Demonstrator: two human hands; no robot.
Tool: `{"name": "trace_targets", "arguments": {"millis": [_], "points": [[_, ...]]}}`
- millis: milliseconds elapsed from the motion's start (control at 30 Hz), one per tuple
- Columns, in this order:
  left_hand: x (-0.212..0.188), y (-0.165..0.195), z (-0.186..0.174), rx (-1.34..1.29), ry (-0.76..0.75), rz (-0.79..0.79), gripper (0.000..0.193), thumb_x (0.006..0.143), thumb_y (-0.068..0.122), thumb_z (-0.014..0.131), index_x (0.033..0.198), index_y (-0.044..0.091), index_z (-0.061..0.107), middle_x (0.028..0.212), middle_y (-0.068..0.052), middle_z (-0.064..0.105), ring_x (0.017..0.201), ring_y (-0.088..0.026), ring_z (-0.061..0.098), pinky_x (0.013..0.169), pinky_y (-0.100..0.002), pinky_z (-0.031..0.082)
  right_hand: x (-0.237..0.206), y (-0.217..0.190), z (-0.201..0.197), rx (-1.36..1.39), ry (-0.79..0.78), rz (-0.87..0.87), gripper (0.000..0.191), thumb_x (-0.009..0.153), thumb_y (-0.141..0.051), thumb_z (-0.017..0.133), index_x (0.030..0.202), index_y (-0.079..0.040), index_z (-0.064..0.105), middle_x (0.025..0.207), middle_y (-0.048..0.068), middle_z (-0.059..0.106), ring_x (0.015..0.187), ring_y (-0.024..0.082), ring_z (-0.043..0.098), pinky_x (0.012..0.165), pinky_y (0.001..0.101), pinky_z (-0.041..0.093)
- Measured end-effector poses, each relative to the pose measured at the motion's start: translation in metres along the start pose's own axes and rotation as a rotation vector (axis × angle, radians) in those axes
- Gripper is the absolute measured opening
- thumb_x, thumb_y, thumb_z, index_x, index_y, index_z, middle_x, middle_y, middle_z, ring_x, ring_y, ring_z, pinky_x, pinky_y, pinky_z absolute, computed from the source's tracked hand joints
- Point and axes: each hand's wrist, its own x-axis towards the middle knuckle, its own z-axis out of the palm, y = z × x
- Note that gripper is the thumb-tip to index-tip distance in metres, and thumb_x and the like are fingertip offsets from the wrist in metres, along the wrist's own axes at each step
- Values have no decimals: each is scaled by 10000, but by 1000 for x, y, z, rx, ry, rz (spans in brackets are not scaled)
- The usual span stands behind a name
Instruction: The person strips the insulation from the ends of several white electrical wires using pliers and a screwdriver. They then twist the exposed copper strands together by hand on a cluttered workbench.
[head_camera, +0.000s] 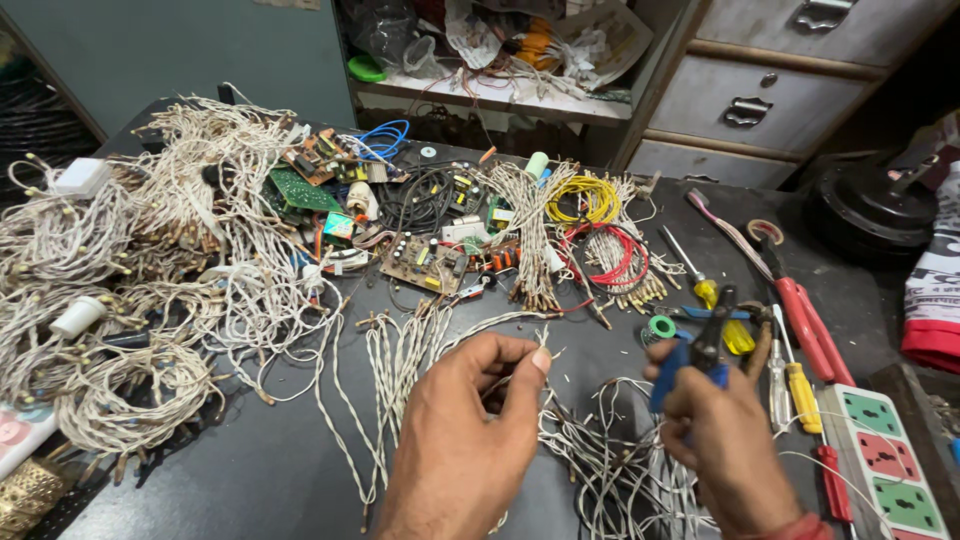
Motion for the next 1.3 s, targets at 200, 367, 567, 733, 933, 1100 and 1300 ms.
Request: {"name": "trace_targets", "arguments": {"millis": [200, 367, 567, 733, 933, 1100, 1300], "points": [[0, -6, 6, -31, -12, 74, 254, 841, 288, 720, 1008, 112, 793, 804, -38, 819, 749, -122, 792, 694, -298, 583, -20, 21, 19, -474, -81, -193, 514, 944, -158, 530, 1459, -156, 539, 1202, 134, 650, 832, 234, 616, 641, 367, 542], [3, -10, 1, -17, 94, 240, 249, 814, 246, 749, 1012, 110, 816, 867, -57, 795, 776, -152, 804, 732, -291, 613, -22, 24, 11, -946, -154, -1205, 233, 953, -88, 482, 1179, -44, 517, 1448, 265, 418, 1306, 418, 482, 1079, 453, 401], [2, -3, 2, 40, 81, 142, 242, 799, 261, 777, 1006, 141, 818, 881, -56, 822, 773, -150, 813, 723, -297, 611, -40, 16, 21, -692, -268, -836, 445, 941, -22, 433, 1378, 56, 402, 1468, 246, 405, 1256, 328, 576, 1072, 414, 425], [-1, 0, 4, 33, 59, 122, 215, 816, 273, 779, 979, 136, 811, 825, -52, 823, 751, -143, 818, 692, -294, 623, -53, 7, 34, -620, -229, -674, 606, 885, -41, 476, 1476, -14, 348, 1413, 194, 456, 1280, 274, 589, 1063, 394, 420], [-1, 0, 7, 62, 54, 162, 215, 792, 233, 756, 973, 127, 802, 869, -50, 816, 738, -144, 812, 670, -299, 620, -53, 7, 37, -668, -266, -736, 710, 853, -28, 512, 1524, -3, 280, 1464, 214, 415, 1360, 306, 517, 1101, 405, 378], [-2, 0, 9, 82, 54, 133, 221, 808, 281, 788, 970, 133, 807, 833, -55, 814, 716, -150, 807, 652, -303, 620, -52, 11, 40, -642, -273, -684, 781, 831, -14, 518, 1561, -19, 240, 1541, 216, 370, 1394, 302, 482, 1107, 403, 369], [-3, 1, 7, 78, 43, 150, 218, 797, 238, 764, 979, 126, 809, 893, -61, 813, 733, -148, 806, 654, -303, 620, -54, 6, 45, -675, -253, -630, 783, 825, -16, 512, 1567, -42, 260, 1542, 204, 379, 1363, 289, 509, 1096, 395, 385]]}}
